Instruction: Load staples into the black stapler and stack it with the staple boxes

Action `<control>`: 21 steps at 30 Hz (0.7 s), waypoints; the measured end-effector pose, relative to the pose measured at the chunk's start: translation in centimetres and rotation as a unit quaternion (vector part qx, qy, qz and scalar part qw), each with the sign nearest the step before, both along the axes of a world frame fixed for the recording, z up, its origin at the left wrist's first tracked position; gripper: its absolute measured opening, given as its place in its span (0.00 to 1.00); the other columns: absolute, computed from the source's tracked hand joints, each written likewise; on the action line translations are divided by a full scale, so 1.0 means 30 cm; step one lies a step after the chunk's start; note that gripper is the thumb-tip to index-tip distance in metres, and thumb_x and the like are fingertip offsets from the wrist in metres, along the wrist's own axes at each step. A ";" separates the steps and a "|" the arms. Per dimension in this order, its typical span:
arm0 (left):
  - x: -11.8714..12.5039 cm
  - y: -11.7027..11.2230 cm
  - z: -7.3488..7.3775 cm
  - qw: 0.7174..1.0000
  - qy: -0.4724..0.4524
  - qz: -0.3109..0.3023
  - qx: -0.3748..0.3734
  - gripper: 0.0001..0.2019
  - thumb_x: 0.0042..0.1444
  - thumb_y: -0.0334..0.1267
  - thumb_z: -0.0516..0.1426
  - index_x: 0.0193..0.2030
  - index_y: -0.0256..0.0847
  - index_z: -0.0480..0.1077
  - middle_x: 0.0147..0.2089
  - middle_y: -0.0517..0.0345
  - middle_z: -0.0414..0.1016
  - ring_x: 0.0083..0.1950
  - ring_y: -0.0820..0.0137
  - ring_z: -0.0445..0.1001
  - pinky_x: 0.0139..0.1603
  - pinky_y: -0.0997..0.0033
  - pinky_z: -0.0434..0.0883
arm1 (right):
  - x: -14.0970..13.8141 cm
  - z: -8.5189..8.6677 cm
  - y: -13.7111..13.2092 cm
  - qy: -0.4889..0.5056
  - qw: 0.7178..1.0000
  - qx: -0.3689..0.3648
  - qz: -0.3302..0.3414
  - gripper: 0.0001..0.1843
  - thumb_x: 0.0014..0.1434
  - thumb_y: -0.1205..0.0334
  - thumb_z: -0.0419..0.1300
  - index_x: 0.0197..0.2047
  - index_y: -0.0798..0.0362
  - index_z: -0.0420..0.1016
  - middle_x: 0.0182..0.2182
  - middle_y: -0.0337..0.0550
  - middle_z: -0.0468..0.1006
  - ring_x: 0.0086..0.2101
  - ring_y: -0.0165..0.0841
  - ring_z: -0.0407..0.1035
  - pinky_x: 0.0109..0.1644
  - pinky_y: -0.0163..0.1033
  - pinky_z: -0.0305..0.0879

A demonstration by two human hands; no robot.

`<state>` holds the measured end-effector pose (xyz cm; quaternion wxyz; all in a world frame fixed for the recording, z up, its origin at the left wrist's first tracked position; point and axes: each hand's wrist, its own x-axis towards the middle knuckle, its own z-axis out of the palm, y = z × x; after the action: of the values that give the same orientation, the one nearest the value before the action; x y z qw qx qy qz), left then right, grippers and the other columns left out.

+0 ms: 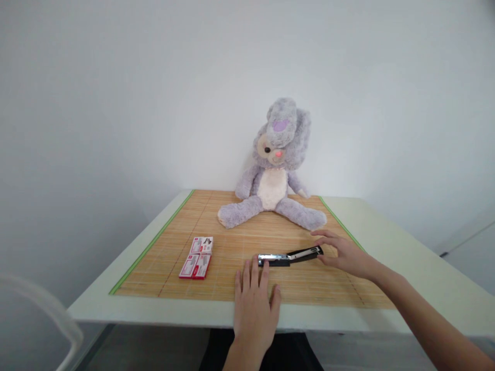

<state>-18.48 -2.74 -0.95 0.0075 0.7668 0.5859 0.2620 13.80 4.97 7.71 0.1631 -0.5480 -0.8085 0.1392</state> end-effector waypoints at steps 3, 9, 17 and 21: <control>-0.002 0.001 -0.001 1.000 -0.008 -0.004 0.004 0.30 0.70 0.50 0.50 0.77 0.54 0.53 0.79 0.59 0.51 0.79 0.52 0.50 0.76 0.38 0.52 | 0.017 -0.067 -0.027 0.046 0.999 -0.008 -0.019 0.22 0.60 0.43 0.64 0.54 0.43 0.80 0.65 0.44 0.72 0.63 0.47 0.68 0.71 0.54 0.60; -0.006 0.003 -0.003 1.000 -0.011 -0.017 0.001 0.30 0.71 0.50 0.49 0.77 0.52 0.52 0.79 0.55 0.51 0.79 0.52 0.49 0.76 0.38 0.52 | 0.014 -0.117 -0.065 0.116 0.992 -0.006 -0.051 0.27 0.62 0.38 0.62 0.59 0.41 0.78 0.66 0.43 0.71 0.65 0.46 0.65 0.73 0.54 0.58; -0.012 0.005 -0.021 0.999 -0.023 -0.028 0.010 0.31 0.69 0.43 0.52 0.77 0.48 0.53 0.80 0.48 0.49 0.80 0.49 0.45 0.75 0.36 0.55 | 0.000 -0.260 -0.142 0.107 0.986 -0.021 -0.126 0.49 0.58 0.38 0.66 0.76 0.41 0.54 0.76 0.45 0.51 0.74 0.47 0.43 0.77 0.58 0.45; -0.032 0.006 -0.036 0.998 -0.050 -0.027 0.019 0.25 0.69 0.38 0.51 0.72 0.48 0.63 0.79 0.51 0.52 0.78 0.54 0.52 0.74 0.44 0.61 | -0.010 -0.290 -0.154 0.091 0.988 0.013 -0.122 0.53 0.57 0.39 0.66 0.78 0.42 0.48 0.76 0.44 0.52 0.75 0.45 0.41 0.78 0.57 0.44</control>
<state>-19.45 -2.56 -2.03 0.0295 0.7680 0.5591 0.3110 13.48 0.37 -0.99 0.2590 -0.6254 -0.7192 0.1568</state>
